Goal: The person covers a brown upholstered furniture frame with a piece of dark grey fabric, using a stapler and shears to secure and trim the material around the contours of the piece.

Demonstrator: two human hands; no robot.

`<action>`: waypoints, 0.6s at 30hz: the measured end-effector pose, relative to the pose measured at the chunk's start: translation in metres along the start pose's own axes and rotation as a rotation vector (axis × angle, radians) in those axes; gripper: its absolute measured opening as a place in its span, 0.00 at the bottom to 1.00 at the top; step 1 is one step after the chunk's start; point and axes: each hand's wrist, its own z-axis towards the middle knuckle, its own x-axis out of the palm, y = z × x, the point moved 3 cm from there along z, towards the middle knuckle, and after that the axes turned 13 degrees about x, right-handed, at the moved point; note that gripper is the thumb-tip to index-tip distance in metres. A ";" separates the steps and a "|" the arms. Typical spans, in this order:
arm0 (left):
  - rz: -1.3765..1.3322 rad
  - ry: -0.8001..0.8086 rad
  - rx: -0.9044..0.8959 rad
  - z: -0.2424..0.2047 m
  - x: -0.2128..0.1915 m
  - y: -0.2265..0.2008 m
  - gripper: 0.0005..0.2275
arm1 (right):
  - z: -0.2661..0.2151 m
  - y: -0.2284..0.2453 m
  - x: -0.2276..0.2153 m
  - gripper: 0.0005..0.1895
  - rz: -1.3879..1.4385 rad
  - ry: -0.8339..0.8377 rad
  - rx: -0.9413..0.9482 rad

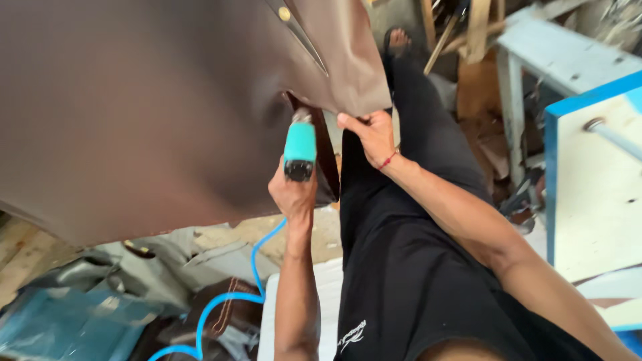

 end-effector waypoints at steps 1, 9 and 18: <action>0.033 -0.027 0.067 -0.006 -0.004 0.003 0.13 | 0.001 0.000 -0.001 0.04 -0.068 0.046 0.039; 0.240 0.083 0.371 -0.078 0.018 0.055 0.31 | -0.036 0.113 0.016 0.02 -0.850 0.090 -0.303; 0.259 -0.172 0.242 -0.103 0.079 0.078 0.30 | 0.032 0.230 0.112 0.22 -1.233 0.032 -0.798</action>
